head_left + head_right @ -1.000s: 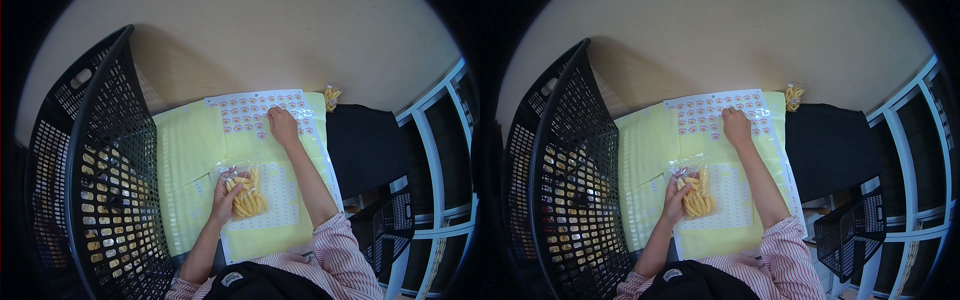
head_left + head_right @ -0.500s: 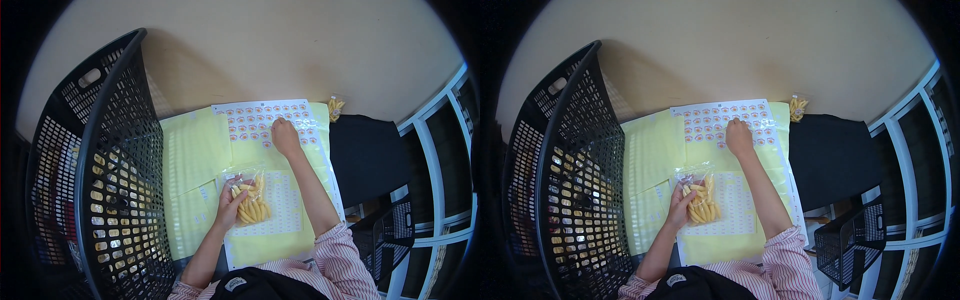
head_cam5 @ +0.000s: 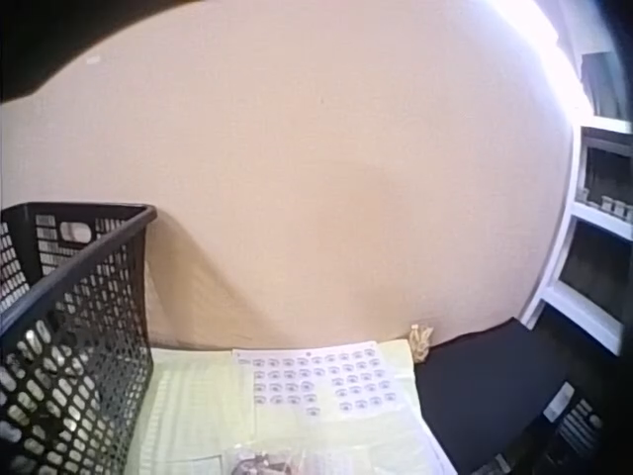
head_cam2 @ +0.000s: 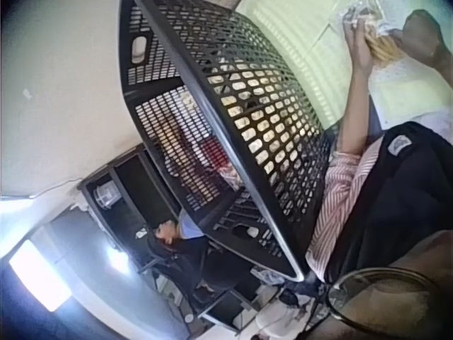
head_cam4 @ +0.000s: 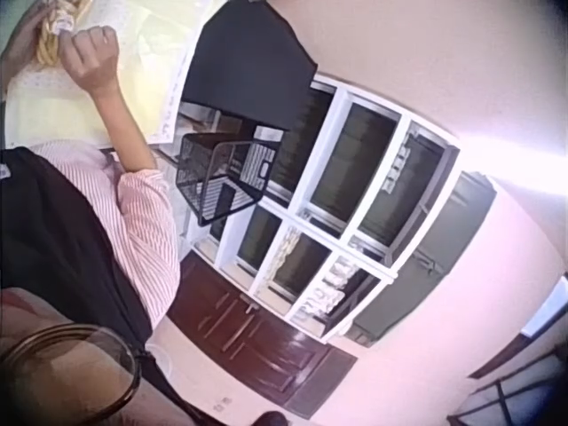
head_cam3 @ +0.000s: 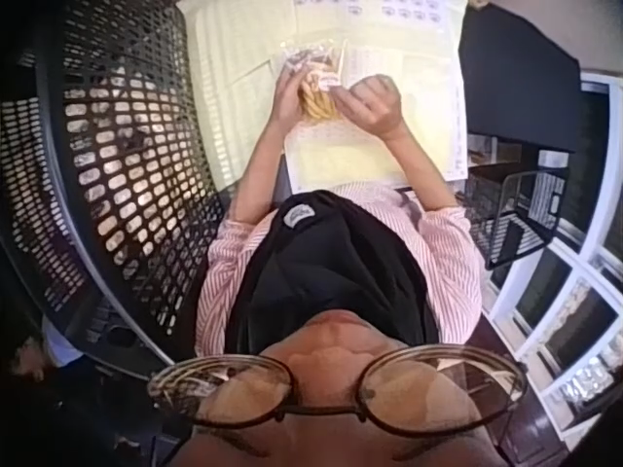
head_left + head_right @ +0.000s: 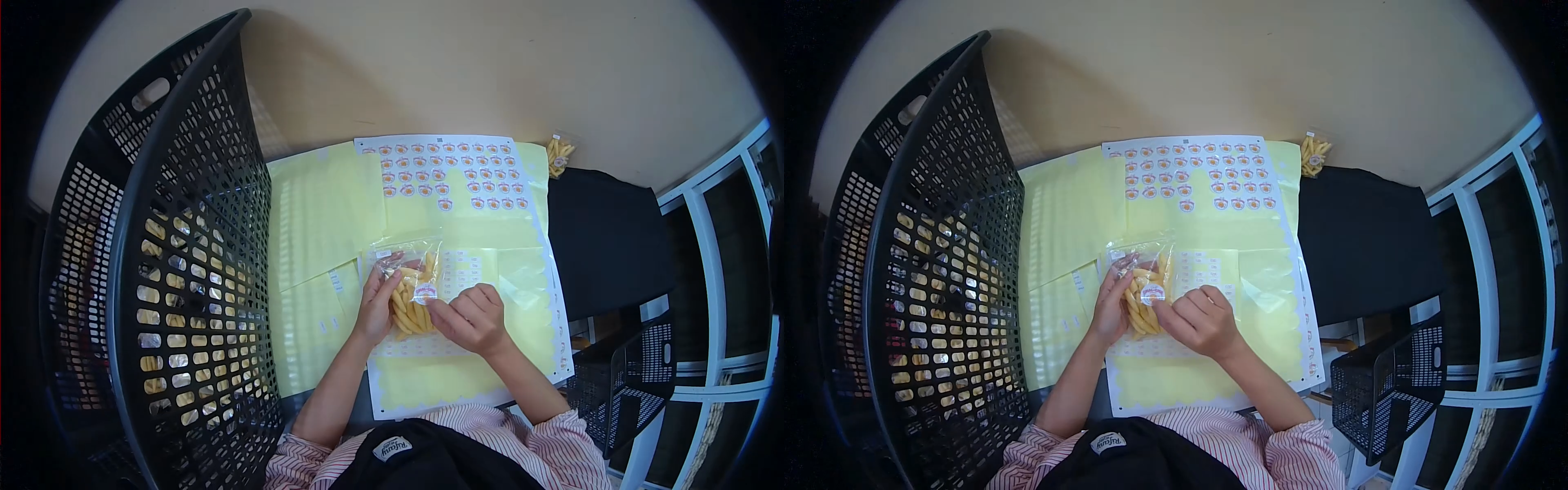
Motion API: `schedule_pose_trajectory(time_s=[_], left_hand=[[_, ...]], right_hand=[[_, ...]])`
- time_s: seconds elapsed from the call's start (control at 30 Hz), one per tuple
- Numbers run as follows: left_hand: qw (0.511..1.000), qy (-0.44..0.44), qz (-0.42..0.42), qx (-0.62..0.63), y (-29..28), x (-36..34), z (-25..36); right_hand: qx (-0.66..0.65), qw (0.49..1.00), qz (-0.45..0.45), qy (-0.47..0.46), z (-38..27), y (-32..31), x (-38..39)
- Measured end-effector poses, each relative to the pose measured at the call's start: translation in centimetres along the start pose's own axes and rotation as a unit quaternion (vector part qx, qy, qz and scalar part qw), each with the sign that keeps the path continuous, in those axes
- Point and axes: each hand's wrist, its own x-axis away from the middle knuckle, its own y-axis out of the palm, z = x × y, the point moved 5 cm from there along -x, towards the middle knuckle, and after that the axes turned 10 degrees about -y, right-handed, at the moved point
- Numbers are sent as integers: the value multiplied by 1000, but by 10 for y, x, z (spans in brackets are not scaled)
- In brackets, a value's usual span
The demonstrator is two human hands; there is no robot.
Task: The recorder labels bags of snacks, places them in a basket, and then organizes labeled bags onto shelves.
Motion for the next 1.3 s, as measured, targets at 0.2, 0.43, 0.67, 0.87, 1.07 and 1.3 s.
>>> schedule_pose_trajectory(time_s=[0.2, 0.43, 0.67, 0.87, 1.07, 1.3], left_hand=[[1000, 10, -16, -24, 3, 1, 2], [999, 20, -24, -32, 1, 0, 1], [999, 28, -11, -45, -1, -1, -1], [997, 41, -31, -61, 0, -2, -1], [995, 36, -15, -87, 0, -1, -1], [998, 30, -25, -55, 1, -2, -1]], right_hand=[[9, 999, -41, -28, -2, 10, 0], [5, 996, -82, -37, 0, 15, 0], [-12, 997, -78, -20, 2, 16, -4], [-31, 987, -156, 11, 4, 19, -2], [-39, 981, -188, 11, 4, 17, -3], [-52, 983, -174, 6, 3, 16, 11]])
